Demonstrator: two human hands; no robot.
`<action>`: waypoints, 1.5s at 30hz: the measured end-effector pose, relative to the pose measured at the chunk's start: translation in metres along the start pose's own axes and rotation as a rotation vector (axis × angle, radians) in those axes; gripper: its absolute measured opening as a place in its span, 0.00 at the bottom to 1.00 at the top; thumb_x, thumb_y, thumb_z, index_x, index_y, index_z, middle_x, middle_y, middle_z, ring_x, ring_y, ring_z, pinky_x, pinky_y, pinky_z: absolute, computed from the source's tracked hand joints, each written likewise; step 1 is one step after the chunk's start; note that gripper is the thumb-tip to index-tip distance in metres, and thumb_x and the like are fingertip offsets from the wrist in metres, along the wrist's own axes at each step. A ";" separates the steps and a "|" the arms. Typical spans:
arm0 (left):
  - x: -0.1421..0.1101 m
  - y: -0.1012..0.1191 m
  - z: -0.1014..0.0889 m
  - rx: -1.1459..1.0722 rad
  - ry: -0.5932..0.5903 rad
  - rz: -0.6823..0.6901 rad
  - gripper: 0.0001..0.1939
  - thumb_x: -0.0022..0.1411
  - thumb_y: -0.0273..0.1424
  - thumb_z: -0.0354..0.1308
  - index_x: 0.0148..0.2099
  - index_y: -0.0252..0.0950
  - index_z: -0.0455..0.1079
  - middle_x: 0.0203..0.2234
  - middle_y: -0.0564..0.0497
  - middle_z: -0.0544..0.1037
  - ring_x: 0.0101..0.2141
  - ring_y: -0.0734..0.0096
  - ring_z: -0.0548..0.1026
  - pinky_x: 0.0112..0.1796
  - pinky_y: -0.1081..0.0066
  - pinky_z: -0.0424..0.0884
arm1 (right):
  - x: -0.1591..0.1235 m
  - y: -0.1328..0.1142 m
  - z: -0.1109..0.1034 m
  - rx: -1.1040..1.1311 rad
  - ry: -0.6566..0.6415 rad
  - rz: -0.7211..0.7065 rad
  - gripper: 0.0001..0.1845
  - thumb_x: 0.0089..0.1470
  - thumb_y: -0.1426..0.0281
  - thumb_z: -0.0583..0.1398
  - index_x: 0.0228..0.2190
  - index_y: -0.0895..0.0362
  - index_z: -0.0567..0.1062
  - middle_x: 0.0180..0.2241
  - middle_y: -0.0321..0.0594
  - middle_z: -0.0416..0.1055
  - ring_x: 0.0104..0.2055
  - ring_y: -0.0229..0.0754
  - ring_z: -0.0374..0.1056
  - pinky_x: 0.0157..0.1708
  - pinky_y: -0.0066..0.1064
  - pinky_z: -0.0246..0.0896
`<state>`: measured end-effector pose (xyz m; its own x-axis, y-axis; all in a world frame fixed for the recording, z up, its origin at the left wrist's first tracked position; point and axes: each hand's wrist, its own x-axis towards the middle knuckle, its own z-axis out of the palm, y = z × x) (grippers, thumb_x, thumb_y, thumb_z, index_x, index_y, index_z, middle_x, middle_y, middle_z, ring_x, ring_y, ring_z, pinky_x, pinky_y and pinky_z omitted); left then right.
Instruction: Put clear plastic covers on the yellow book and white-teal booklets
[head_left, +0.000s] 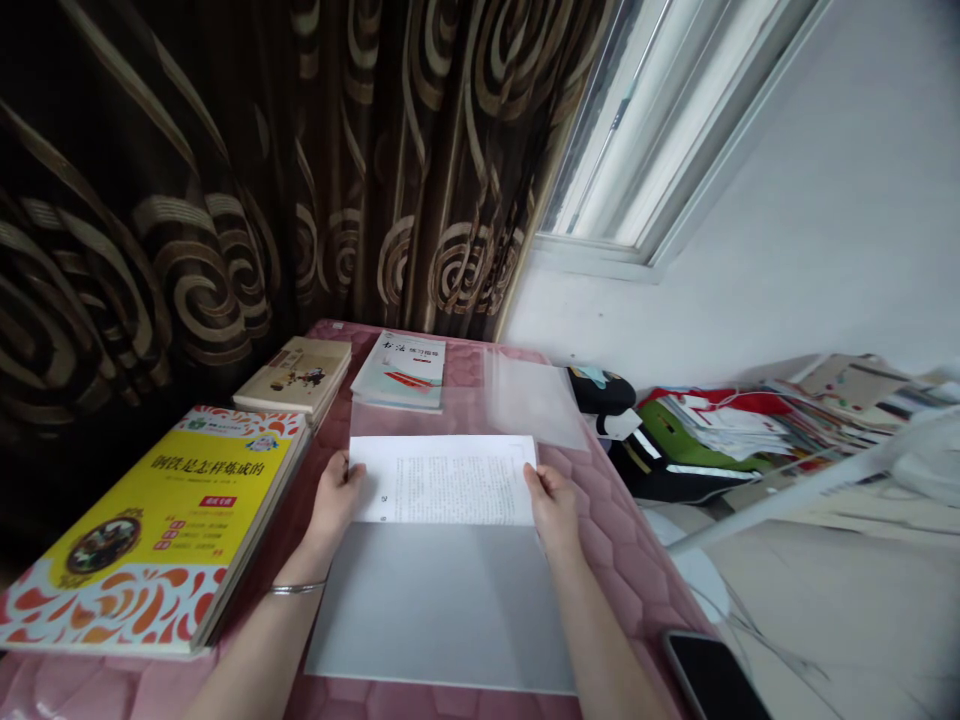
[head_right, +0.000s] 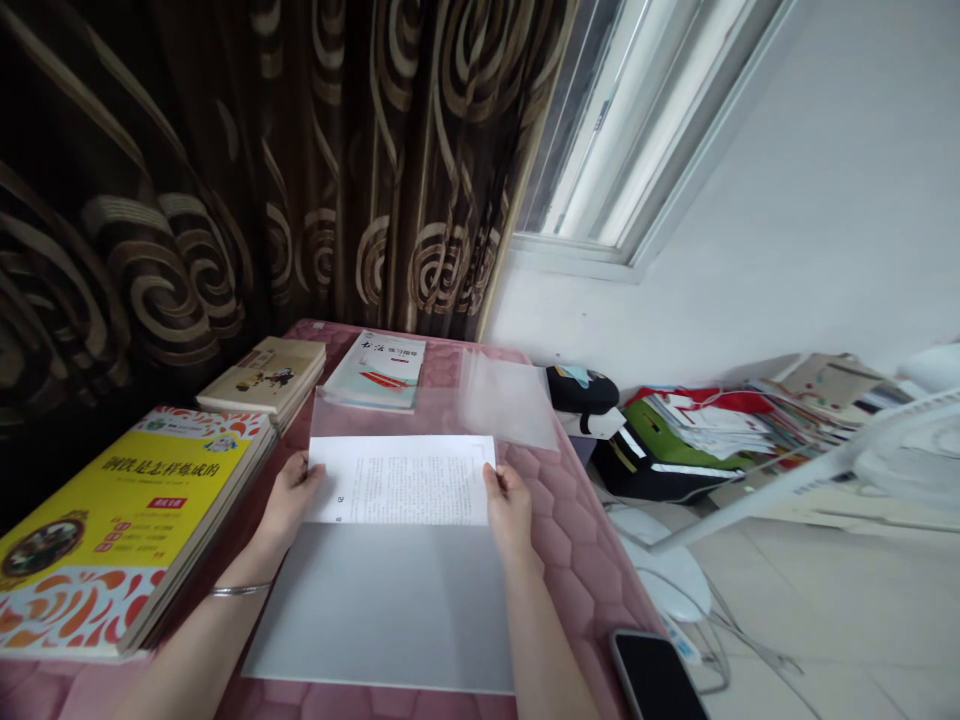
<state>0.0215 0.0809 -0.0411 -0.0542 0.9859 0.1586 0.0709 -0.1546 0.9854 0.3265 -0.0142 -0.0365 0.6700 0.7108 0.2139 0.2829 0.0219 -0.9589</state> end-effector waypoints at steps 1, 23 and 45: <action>0.000 0.001 0.000 0.007 0.010 -0.003 0.12 0.48 0.39 0.59 0.33 0.37 0.68 0.24 0.54 0.74 0.28 0.70 0.71 0.31 0.72 0.65 | -0.001 0.002 0.000 -0.007 0.009 -0.004 0.28 0.43 0.42 0.60 0.23 0.56 0.72 0.22 0.38 0.72 0.25 0.42 0.64 0.24 0.30 0.58; -0.002 0.007 0.002 -0.006 0.022 -0.027 0.15 0.47 0.44 0.60 0.31 0.36 0.69 0.24 0.51 0.76 0.28 0.67 0.72 0.32 0.70 0.66 | -0.009 -0.006 -0.005 0.020 -0.071 0.067 0.25 0.44 0.44 0.63 0.21 0.55 0.71 0.18 0.34 0.68 0.22 0.40 0.61 0.20 0.31 0.54; -0.010 0.012 0.003 -0.060 0.011 -0.059 0.16 0.47 0.43 0.61 0.33 0.36 0.68 0.26 0.51 0.76 0.29 0.67 0.72 0.30 0.71 0.66 | -0.018 -0.005 -0.002 -0.011 0.016 0.071 0.32 0.40 0.37 0.60 0.23 0.55 0.71 0.18 0.35 0.67 0.23 0.42 0.62 0.22 0.31 0.56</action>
<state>0.0256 0.0696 -0.0306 -0.0672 0.9927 0.1000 0.0076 -0.0997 0.9950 0.3148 -0.0282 -0.0353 0.6998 0.6988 0.1484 0.2414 -0.0358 -0.9698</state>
